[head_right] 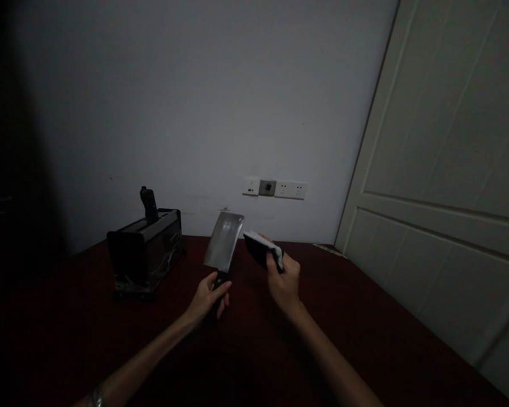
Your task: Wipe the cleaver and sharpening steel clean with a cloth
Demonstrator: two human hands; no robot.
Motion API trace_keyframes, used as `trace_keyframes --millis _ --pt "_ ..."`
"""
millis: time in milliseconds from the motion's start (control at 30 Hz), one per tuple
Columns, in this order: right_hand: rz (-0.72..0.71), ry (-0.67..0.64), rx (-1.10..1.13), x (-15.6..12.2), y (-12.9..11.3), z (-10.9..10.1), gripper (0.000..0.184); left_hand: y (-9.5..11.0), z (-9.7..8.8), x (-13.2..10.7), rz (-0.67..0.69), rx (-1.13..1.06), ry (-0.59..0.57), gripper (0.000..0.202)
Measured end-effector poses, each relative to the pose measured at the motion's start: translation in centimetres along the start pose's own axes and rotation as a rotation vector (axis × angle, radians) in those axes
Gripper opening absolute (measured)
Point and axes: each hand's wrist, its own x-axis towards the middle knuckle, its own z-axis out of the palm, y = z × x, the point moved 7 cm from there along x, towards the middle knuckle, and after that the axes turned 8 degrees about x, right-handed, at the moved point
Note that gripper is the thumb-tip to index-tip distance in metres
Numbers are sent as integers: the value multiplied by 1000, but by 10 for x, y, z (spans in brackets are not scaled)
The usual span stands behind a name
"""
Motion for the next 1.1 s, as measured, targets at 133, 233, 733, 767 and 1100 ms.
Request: trace_keyframes --millis 133,233,733,767,1100 --pt "-60 -180 44 -1 -3 18 29 -1 -3 1 -27 43 35 37" --pt "-199 -283 51 1 -10 33 39 -1 -2 0 -21 90 57 35" --pt "-442 -966 -136 -7 -3 87 58 -3 10 -7 32 152 46 32" --pt "-418 -986 -121 -8 -3 87 55 -4 9 -7 31 143 48 33" --pt "-436 -1001 -86 -4 -2 89 40 2 10 -11 9 114 60 32"
